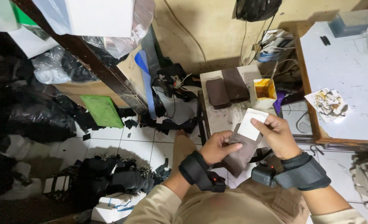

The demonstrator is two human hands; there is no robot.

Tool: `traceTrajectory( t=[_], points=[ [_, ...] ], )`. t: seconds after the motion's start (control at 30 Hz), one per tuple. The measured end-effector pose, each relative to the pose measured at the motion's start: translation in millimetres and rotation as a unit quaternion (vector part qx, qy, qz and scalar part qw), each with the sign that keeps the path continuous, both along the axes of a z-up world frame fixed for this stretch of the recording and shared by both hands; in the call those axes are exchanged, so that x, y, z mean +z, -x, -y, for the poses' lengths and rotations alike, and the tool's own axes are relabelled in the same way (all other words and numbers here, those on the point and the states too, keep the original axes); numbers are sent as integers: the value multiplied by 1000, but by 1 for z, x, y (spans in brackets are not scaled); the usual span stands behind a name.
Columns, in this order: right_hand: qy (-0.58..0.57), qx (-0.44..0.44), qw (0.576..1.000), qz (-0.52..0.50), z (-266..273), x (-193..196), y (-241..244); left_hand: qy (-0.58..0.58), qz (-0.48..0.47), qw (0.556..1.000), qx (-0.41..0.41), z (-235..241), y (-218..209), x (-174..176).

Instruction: The person sits at a small work table assembling brown leather pieces. They hold a leather component, place a white strip against it, dip an applicator into a yellow glue container, and spread glue along the edge of the leather piece, repeating the process on successive components and setting finished pieces aside.

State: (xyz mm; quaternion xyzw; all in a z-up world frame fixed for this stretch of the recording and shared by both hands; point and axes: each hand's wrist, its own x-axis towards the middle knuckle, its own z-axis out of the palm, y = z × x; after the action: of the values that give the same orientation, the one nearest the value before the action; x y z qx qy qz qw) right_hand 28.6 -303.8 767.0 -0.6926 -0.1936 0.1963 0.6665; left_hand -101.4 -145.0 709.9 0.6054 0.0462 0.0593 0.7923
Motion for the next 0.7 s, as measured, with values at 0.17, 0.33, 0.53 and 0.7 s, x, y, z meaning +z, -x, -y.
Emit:
traceTrajectory(
  t=[0.17, 0.33, 0.53, 0.7],
  points=[
    [-16, -56, 998, 9, 11, -20, -11, -82, 11, 996, -14, -9, -19, -21],
    [-88, -173, 981, -6, 10, -31, -26, -102, -5, 994, -34, -20, -34, -5],
    [-138, -195, 969, -55, 25, -70, -67, -113, -21, 992, -52, -32, -49, -14],
    [-106, -143, 981, -80, 17, -48, -53, -115, -26, 990, -80, -33, -62, -11]
  ],
)
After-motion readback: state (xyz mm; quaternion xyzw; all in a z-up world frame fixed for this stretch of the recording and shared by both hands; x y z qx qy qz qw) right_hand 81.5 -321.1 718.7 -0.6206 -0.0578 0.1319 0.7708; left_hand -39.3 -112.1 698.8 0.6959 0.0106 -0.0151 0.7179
